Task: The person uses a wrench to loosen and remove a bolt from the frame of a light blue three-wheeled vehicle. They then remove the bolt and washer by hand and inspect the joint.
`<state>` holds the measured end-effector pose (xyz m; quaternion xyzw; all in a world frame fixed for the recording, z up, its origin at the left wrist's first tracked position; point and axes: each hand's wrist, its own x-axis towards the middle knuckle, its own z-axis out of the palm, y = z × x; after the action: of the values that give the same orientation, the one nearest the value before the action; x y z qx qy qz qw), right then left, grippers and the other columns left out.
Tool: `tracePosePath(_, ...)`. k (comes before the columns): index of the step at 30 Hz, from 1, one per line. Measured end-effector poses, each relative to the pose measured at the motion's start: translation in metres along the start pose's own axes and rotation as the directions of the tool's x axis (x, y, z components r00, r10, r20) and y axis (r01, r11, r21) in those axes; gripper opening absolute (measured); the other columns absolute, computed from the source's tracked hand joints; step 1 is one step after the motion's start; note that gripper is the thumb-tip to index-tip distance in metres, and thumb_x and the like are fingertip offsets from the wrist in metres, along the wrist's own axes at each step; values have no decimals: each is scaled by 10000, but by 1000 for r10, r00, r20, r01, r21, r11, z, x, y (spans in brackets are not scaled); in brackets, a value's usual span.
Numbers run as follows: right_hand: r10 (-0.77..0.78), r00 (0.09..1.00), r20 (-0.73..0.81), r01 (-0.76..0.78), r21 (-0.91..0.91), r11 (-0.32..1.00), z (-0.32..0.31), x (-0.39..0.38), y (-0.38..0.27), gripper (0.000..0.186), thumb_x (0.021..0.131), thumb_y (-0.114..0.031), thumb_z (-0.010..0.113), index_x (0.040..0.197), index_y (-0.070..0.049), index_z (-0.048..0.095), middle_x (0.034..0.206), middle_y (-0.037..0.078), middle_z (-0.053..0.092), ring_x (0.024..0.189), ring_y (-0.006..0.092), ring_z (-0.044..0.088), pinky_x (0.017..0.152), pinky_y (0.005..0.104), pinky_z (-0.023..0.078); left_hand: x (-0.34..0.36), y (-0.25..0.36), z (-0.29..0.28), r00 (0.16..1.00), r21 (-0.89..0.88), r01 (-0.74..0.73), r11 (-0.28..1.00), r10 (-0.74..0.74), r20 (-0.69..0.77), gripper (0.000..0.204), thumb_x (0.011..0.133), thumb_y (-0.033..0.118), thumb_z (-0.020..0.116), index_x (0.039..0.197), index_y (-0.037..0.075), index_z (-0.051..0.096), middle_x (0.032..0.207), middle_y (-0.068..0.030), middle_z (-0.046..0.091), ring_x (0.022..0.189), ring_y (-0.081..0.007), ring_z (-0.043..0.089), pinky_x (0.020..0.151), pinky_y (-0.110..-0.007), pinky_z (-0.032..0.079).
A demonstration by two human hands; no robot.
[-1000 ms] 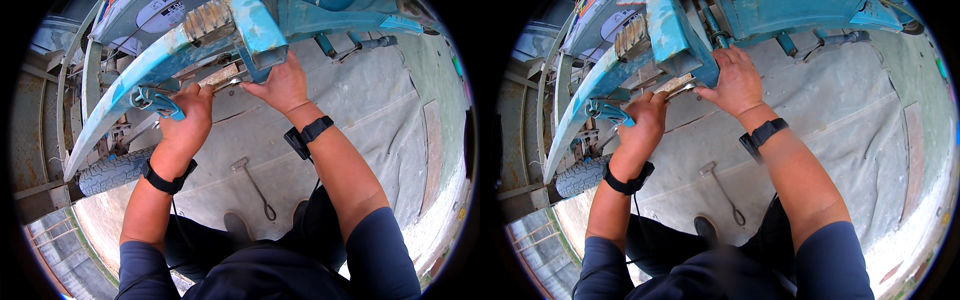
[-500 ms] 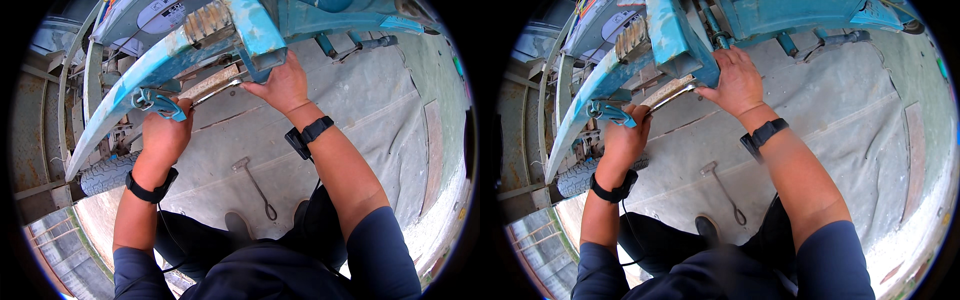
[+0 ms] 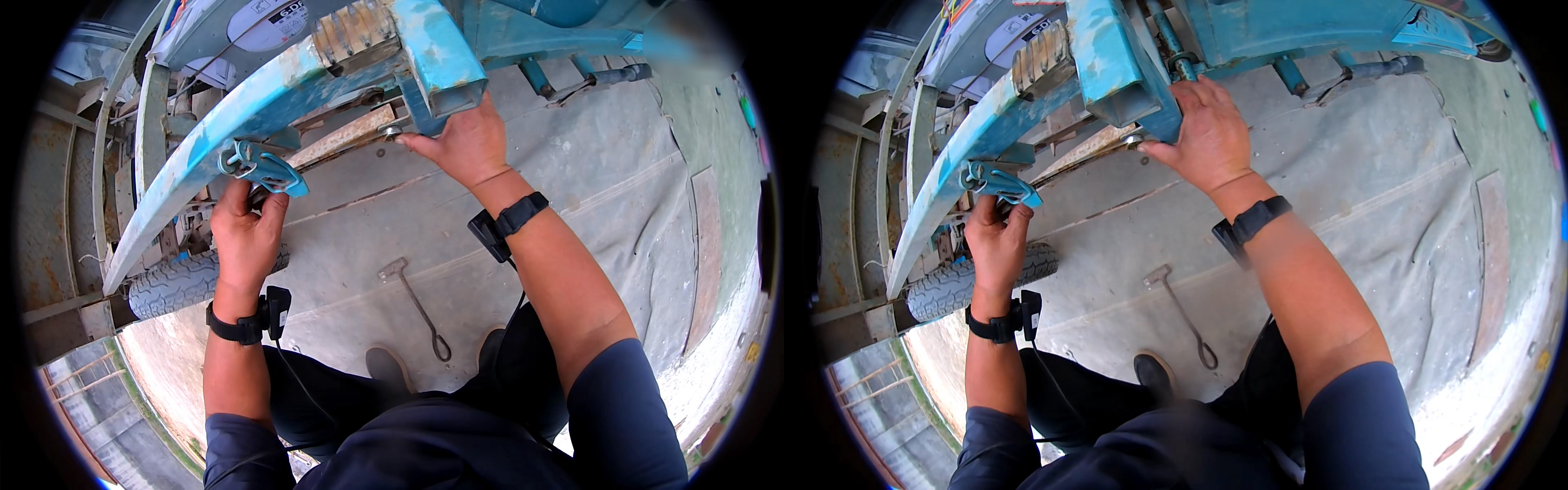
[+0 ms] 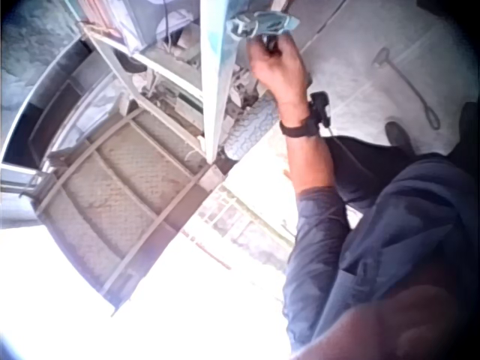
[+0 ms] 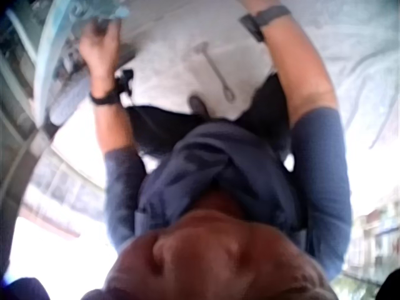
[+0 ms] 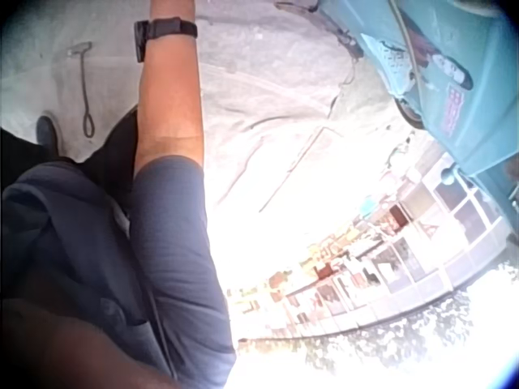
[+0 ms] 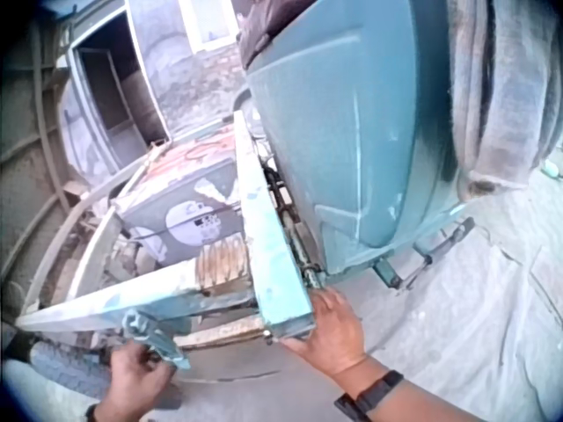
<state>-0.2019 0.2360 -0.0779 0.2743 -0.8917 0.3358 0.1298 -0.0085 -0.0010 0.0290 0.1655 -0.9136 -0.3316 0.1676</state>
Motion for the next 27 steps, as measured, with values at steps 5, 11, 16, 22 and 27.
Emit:
tracePosePath(5, 25, 999, 23, -25, 19, 999, 0, 1, -4, 818, 645, -460, 957, 1309, -87, 657, 1342, 69, 677, 1376, 338, 546, 1109, 418, 504, 4, 3, 9, 992, -88, -92, 992, 84, -92, 199, 916, 15, 751, 1105, 6, 687, 959, -60, 720, 842, -103, 668, 773, -280, 563)
tracePosePath(11, 35, 999, 23, -35, 11, 999, 2, 1, -3, 814, 644, -455, 960, 1298, -78, 657, 1330, 90, 682, 1368, 351, 553, 1102, 436, 506, -1, -12, 11, 996, -112, -15, 994, 5, -94, 212, 916, 41, 768, 1108, 10, 685, 958, -70, 726, 833, -132, 671, 779, -301, 567)
tracePosePath(16, 41, 999, 27, -42, 26, 999, 3, 2, -3, 810, 647, -453, 958, 1298, -77, 656, 1331, 96, 682, 1367, 356, 555, 1104, 444, 502, 1, 9, -1, 995, 212, -94, 973, 99, -15, 181, 881, 55, 777, 1046, 18, 713, 980, -156, 736, 861, -297, 735, 781, -383, 582)
tracePosePath(22, 24, 1000, 6, -24, 34, 999, 3, 0, 1, 802, 650, -457, 956, 1292, -79, 658, 1324, 93, 685, 1364, 358, 556, 1105, 442, 502, 10, 21, -9, 974, 644, -199, 738, 75, 214, 162, 933, 176, 729, 951, 24, 678, 946, -206, 715, 828, -426, 694, 685, -526, 534)
tracePosePath(27, 18, 1000, -3, -18, 17, 1000, 1, 0, -4, 802, 648, -472, 952, 1284, -77, 663, 1316, 91, 687, 1358, 359, 559, 1102, 439, 504, -6, -27, 16, 974, 560, -145, 816, 19, 225, 201, 999, 232, 686, 984, 31, 675, 871, -241, 691, 801, -459, 673, 669, -536, 515)
